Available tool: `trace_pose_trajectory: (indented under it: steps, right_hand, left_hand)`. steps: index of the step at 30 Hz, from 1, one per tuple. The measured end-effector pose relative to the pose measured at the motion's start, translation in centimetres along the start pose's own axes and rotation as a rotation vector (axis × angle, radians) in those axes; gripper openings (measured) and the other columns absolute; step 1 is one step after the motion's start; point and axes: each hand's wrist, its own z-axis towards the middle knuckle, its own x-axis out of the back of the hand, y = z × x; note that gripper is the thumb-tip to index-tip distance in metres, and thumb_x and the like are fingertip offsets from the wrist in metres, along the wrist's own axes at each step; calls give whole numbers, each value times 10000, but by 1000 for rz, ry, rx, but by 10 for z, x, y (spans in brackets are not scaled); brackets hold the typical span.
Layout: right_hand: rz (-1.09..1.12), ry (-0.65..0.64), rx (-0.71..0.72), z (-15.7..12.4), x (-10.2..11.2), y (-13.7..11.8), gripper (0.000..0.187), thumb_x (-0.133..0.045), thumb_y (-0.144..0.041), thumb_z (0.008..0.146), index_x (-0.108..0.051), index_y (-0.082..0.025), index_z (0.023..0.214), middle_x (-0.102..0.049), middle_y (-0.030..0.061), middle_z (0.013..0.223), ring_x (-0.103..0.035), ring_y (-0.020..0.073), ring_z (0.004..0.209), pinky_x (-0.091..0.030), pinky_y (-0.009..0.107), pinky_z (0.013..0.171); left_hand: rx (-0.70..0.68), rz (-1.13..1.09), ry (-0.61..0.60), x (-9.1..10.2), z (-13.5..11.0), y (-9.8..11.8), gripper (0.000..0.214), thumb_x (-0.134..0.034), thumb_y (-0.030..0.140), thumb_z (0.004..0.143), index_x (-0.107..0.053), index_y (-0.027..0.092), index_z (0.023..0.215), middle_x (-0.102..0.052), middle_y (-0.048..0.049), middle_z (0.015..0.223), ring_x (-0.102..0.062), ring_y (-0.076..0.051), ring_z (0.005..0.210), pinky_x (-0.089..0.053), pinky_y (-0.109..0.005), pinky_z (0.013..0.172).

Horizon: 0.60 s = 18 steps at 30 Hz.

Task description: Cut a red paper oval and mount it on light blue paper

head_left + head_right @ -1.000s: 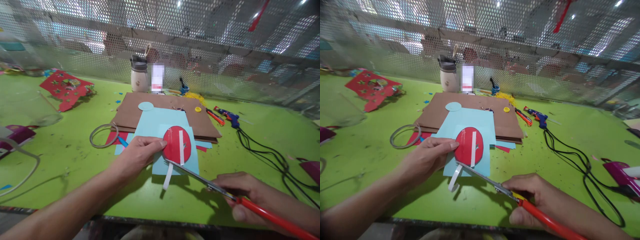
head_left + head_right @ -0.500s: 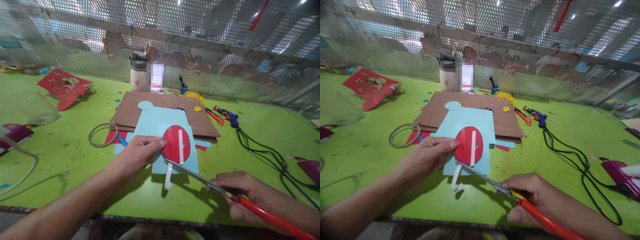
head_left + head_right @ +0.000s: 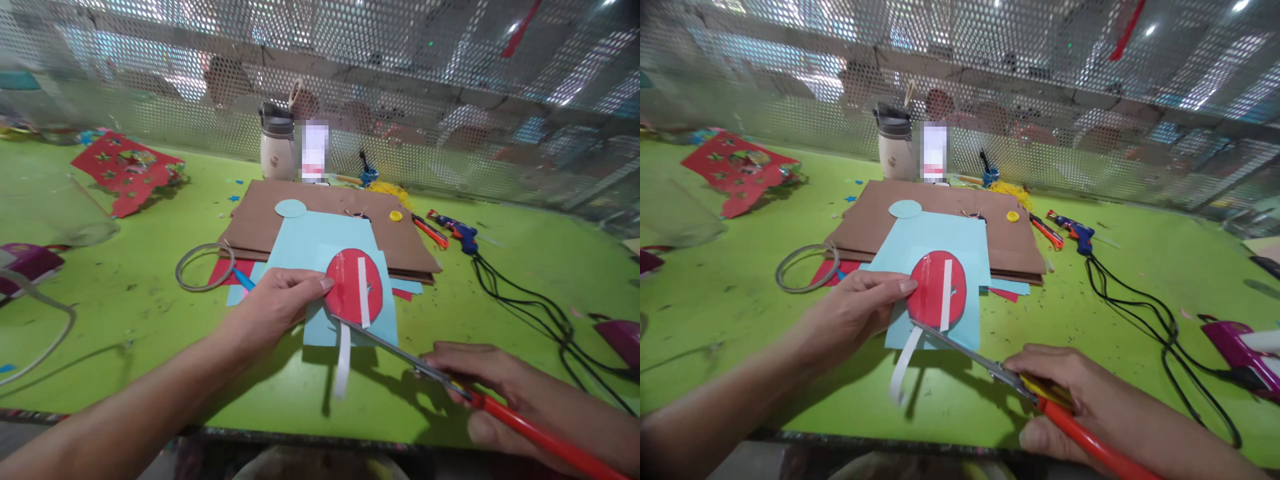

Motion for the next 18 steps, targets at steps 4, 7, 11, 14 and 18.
trace_pose_trajectory:
  steps: [4, 7, 11, 14, 18]
  right_hand:
    - [36, -52, -33, -3, 2, 2, 323, -662, -435, 807, -731, -248, 1060, -711, 64, 850, -656, 230, 710, -531, 267, 606]
    - [50, -53, -30, -2, 2, 2, 361, -682, -405, 784, -719, -274, 1118, -723, 56, 880, -667, 237, 735, -541, 273, 631]
    - [39, -35, -37, 2, 2, 0, 282, -662, -418, 789, -753, -259, 1005, -722, 53, 822, -663, 236, 698, -535, 272, 597]
    - [17, -22, -28, 4, 2, -1, 276, -669, -473, 764, -762, -238, 876, -711, 62, 761, -646, 237, 641, -527, 280, 554]
    - [-10, -14, -44, 5, 2, -3, 241, -676, -456, 753, -749, -236, 818, -696, 58, 728, -637, 236, 624, -523, 277, 535]
  left_hand:
    - [8, -1, -19, 0, -1, 0, 339, -672, 343, 828, -606, 156, 553, -375, 73, 452, -186, -59, 422, -141, -213, 403]
    - [-4, -28, -35, 0, -2, 0, 325, -678, 341, 824, -623, 154, 564, -380, 74, 455, -192, -54, 420, -152, -203, 396]
    - [-9, -27, -30, -1, -3, 0, 303, -666, 330, 834, -652, 148, 591, -469, 47, 509, -289, -55, 445, -217, -184, 412]
    - [-17, 10, -34, 0, -3, 0, 285, -655, 333, 843, -672, 146, 629, -559, 16, 600, -363, -63, 489, -254, -179, 431]
    - [-48, 37, -37, 2, -1, 0, 342, -665, 325, 843, -606, 156, 551, -378, 67, 471, -296, -64, 464, -244, -181, 434]
